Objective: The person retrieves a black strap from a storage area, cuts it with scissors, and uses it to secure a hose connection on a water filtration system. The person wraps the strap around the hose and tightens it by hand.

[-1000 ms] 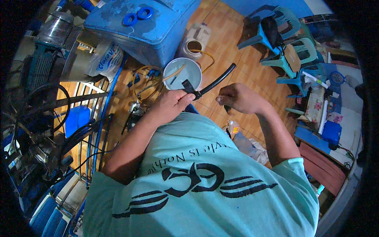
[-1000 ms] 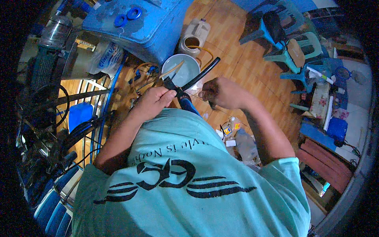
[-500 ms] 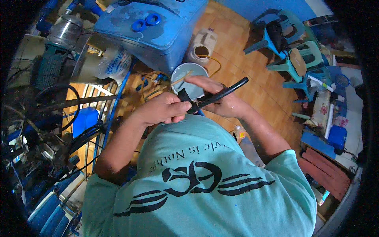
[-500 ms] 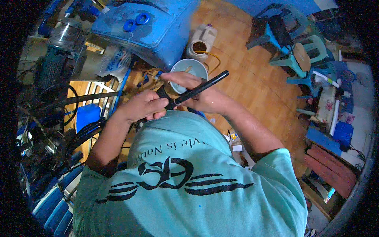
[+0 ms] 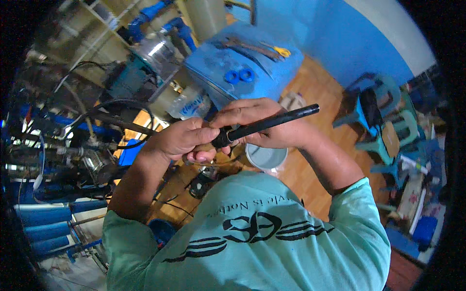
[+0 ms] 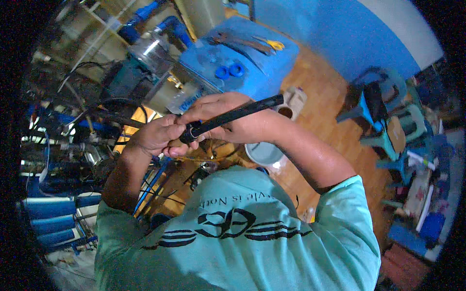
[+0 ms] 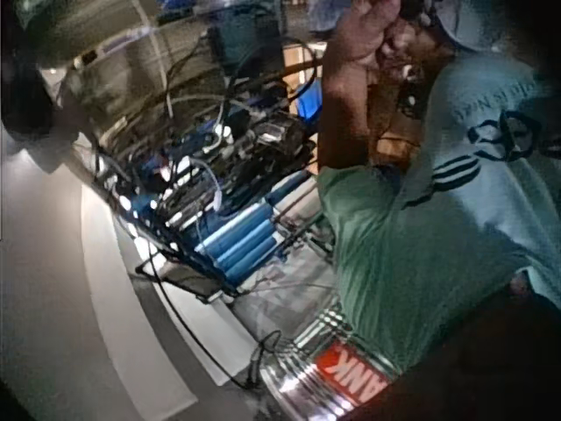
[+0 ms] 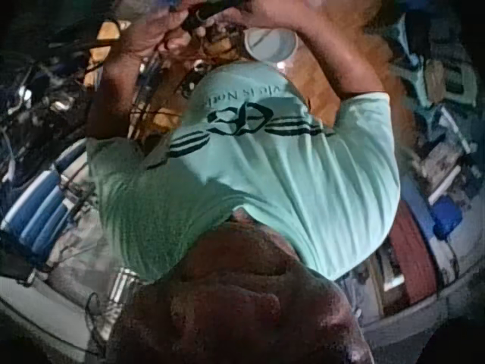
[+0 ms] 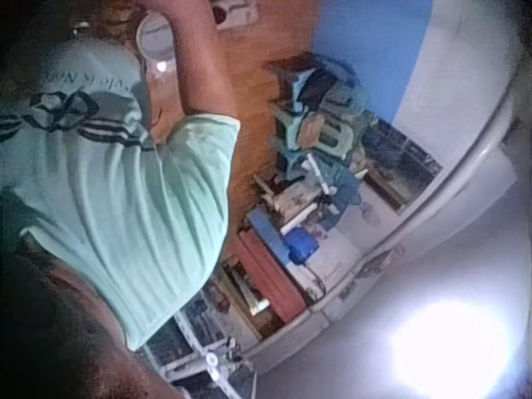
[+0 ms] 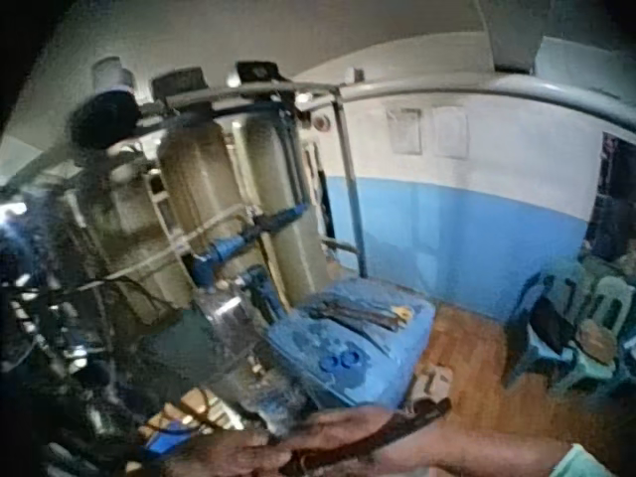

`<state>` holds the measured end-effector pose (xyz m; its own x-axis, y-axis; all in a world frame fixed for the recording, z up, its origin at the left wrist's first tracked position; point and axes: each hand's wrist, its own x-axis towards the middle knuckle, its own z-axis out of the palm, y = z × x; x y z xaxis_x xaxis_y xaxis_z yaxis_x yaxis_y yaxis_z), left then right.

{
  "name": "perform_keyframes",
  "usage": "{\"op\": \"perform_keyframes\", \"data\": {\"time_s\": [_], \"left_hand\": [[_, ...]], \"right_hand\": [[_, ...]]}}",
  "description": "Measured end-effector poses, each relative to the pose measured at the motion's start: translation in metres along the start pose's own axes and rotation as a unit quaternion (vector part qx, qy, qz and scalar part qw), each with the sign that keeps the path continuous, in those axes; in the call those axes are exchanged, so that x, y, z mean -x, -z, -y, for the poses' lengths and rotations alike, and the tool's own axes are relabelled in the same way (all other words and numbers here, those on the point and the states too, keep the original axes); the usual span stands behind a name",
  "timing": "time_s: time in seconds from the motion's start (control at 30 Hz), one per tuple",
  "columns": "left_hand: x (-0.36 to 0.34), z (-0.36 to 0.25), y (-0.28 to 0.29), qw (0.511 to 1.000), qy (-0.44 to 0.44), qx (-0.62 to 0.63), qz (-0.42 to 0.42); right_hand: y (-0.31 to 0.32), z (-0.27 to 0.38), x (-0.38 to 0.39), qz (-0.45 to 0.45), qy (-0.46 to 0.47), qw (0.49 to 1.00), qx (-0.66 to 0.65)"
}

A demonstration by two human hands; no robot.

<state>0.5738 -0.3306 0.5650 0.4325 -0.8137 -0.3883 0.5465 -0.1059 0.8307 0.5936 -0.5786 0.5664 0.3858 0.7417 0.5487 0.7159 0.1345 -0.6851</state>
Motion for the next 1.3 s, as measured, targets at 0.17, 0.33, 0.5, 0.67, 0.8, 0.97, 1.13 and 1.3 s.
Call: {"op": "perform_keyframes", "data": {"time_s": [0.17, 0.33, 0.5, 0.67, 0.8, 0.97, 1.13, 1.3], "left_hand": [[0.046, -0.014, -0.002, 0.987, -0.121, -0.008, -0.108], [0.098, -0.026, -0.013, 0.909, -0.271, -0.038, -0.315], [0.112, -0.041, -0.025, 0.724, -0.406, -0.068, -0.554], [0.14, -0.04, -0.033, 0.523, -0.502, -0.257, -0.639], [0.162, -0.031, -0.041, 0.509, -0.405, -0.246, -0.718], [0.165, -0.023, -0.047, 0.43, -0.381, -0.282, -0.769], [0.174, -0.027, -0.054, 0.334, -0.336, -0.376, -0.796], [0.181, -0.025, -0.045, 0.254, -0.346, -0.443, -0.787]], "right_hand": [[-0.015, 0.002, -0.059, -0.062, 0.054, 0.996, -0.021], [-0.031, 0.013, -0.122, -0.01, -0.014, 0.997, 0.075], [-0.062, 0.022, -0.187, -0.112, -0.007, 0.993, 0.041], [-0.087, 0.041, -0.24, -0.14, 0.044, 0.989, -0.03], [-0.095, 0.041, -0.247, -0.106, 0.053, 0.993, -0.014], [-0.103, 0.039, -0.238, -0.055, 0.068, 0.994, -0.062], [-0.098, 0.062, -0.233, -0.021, -0.047, 0.999, -0.012], [-0.1, 0.069, -0.228, -0.023, -0.068, 0.997, 0.022]]}}
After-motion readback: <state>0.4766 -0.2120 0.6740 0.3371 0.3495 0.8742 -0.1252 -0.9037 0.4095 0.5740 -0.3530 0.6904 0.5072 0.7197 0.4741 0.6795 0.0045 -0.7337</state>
